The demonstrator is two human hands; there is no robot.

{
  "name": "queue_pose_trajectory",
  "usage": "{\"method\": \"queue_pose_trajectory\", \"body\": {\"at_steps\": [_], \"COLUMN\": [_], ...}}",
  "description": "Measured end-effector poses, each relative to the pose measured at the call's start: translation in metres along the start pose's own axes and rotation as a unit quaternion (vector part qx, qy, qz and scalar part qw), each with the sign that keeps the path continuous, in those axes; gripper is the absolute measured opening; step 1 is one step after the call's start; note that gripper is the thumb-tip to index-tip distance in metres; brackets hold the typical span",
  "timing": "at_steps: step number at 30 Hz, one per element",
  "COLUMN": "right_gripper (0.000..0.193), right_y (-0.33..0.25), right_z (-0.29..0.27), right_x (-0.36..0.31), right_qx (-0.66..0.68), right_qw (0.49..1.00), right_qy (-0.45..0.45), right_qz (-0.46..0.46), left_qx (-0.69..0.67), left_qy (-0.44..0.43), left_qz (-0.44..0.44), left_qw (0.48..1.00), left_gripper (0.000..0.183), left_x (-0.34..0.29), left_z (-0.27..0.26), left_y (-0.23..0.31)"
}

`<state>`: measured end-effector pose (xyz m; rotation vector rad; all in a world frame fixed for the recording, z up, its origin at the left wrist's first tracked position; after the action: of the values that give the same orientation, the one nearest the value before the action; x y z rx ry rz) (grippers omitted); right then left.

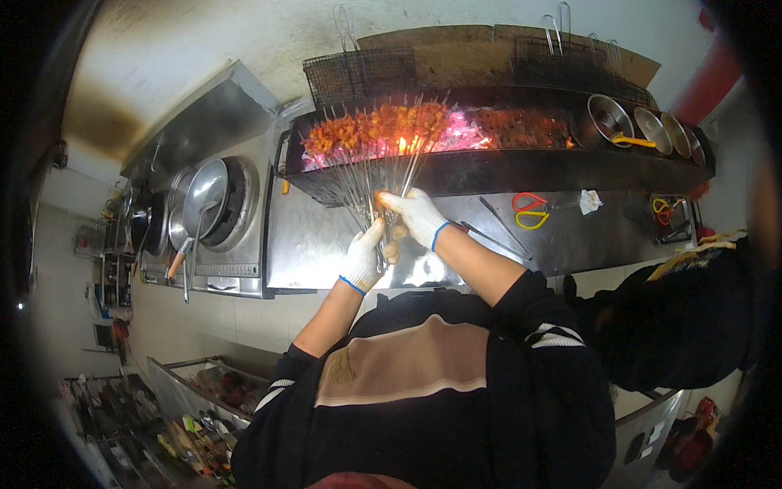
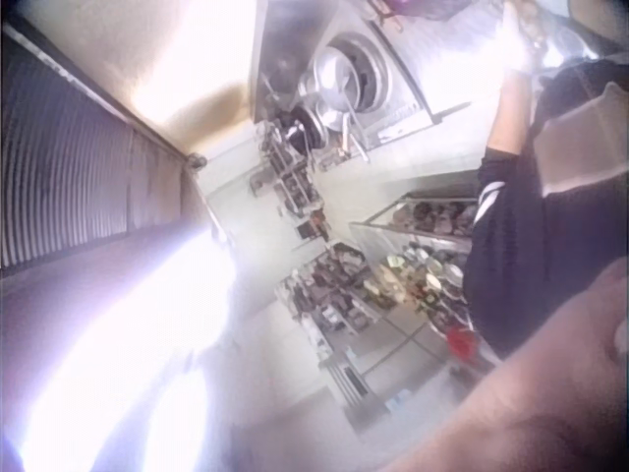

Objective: The person grills multiple meat skewers over a charcoal grill, repeatedly rotating them with gloved hands. They periodically brush a liquid onto the skewers and adjust their positions to ensure even cooking.

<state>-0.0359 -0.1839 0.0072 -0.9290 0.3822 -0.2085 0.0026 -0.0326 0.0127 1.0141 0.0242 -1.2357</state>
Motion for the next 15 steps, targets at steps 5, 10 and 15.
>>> {"method": "queue_pose_trajectory", "body": {"at_steps": [5,10,15], "right_gripper": [0.028,0.025,0.027], "right_y": [0.001,0.007,-0.002], "right_z": [-0.007,-0.006,-0.011], "right_x": [0.004,0.014,0.003], "right_qx": [0.027,0.071,0.038], "right_qw": [0.999,0.996,0.999], "right_qy": [-0.026,-0.037,-0.024], "right_qz": [0.0,0.041,-0.002], "left_qx": [0.028,-0.076,-0.121], "left_qy": [0.049,-0.044,-0.025], "left_qz": [0.003,-0.01,0.012], "left_qw": [0.998,0.996,0.992], "left_gripper": [0.03,0.03,0.031], "left_x": [0.004,0.002,0.001], "left_z": [0.005,0.011,0.026], "left_y": [-0.009,-0.012,-0.024]}}
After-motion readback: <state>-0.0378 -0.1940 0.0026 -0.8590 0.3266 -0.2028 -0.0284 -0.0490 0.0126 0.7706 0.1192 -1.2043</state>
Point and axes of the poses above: each hand's wrist, its own x-axis towards the middle knuckle, its own z-axis out of the palm, y = z × x, the point moved 1 cm from there along x, towards the middle knuckle, and after that the axes turned 9 degrees about -z, right-handed, at the moved point
